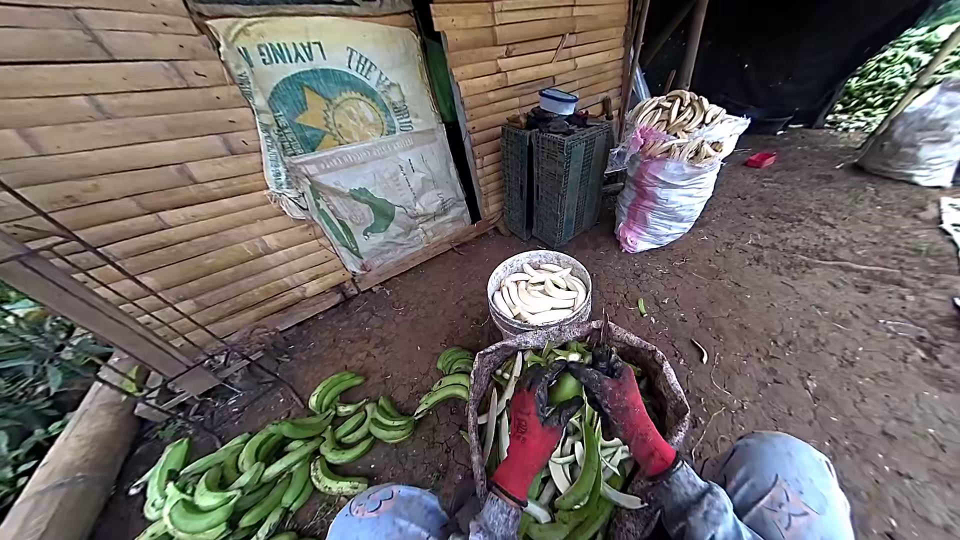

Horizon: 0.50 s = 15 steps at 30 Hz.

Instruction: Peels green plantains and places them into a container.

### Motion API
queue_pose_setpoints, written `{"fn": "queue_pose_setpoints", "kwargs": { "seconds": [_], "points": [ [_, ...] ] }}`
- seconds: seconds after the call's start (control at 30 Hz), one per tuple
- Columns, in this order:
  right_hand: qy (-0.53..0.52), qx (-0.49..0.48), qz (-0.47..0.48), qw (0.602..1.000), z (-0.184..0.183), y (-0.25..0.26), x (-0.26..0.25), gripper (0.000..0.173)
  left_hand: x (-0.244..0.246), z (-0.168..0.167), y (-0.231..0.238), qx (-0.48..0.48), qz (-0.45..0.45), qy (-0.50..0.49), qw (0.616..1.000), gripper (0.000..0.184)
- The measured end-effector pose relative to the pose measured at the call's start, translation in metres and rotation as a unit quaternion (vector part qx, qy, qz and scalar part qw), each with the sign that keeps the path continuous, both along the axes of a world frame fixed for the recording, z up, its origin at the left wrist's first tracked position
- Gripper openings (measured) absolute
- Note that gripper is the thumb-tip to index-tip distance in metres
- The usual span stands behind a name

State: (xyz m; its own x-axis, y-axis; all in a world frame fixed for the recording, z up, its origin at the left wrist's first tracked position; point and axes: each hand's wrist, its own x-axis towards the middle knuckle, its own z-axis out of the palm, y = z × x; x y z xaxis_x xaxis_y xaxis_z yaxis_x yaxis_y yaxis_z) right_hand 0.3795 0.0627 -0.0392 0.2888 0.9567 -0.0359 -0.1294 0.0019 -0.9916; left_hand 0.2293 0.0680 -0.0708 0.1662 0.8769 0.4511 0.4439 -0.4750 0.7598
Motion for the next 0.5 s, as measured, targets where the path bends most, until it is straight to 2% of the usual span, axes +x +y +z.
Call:
{"fn": "queue_pose_setpoints", "kwargs": {
  "seconds": [0.07,0.1,0.13,0.2,0.23,0.27,0.3,0.37,0.43,0.5],
  "points": [
    [-0.019,0.026,-0.014,0.999,-0.001,0.0,-0.001,0.033,0.004,-0.014,-0.002,-0.072,0.006,-0.158,0.985,0.063],
    [-0.025,0.044,-0.018,0.999,0.0,0.0,-0.002,0.035,0.009,-0.015,-0.005,-0.148,0.014,-0.277,0.949,0.06],
    [-0.022,0.06,-0.018,0.998,-0.001,-0.002,-0.005,0.035,0.013,-0.01,-0.008,-0.253,0.025,-0.406,0.878,0.057],
    [-0.015,0.069,-0.001,0.998,-0.002,-0.007,-0.011,0.037,0.016,0.006,-0.01,-0.415,0.014,-0.575,0.705,0.072],
    [-0.037,0.067,0.022,0.997,-0.003,-0.011,-0.012,0.043,0.015,0.009,-0.01,-0.425,-0.013,-0.616,0.663,0.074],
    [-0.081,0.075,0.053,0.993,-0.006,-0.014,-0.012,0.048,0.014,0.007,-0.007,-0.399,-0.032,-0.638,0.658,0.066],
    [-0.135,0.1,0.076,0.983,-0.01,-0.016,-0.01,0.053,0.009,0.006,-0.001,-0.364,-0.028,-0.647,0.67,0.055],
    [-0.241,0.174,0.093,0.95,-0.017,-0.018,0.0,0.053,-0.005,0.01,0.01,-0.29,0.027,-0.637,0.714,0.035],
    [-0.35,0.214,0.089,0.907,-0.017,-0.024,0.01,0.047,-0.02,0.017,0.019,-0.244,0.104,-0.62,0.738,0.03],
    [-0.431,0.223,0.121,0.866,-0.019,-0.033,0.009,0.044,-0.034,0.018,0.024,-0.2,0.13,-0.611,0.755,0.031]
  ]
}}
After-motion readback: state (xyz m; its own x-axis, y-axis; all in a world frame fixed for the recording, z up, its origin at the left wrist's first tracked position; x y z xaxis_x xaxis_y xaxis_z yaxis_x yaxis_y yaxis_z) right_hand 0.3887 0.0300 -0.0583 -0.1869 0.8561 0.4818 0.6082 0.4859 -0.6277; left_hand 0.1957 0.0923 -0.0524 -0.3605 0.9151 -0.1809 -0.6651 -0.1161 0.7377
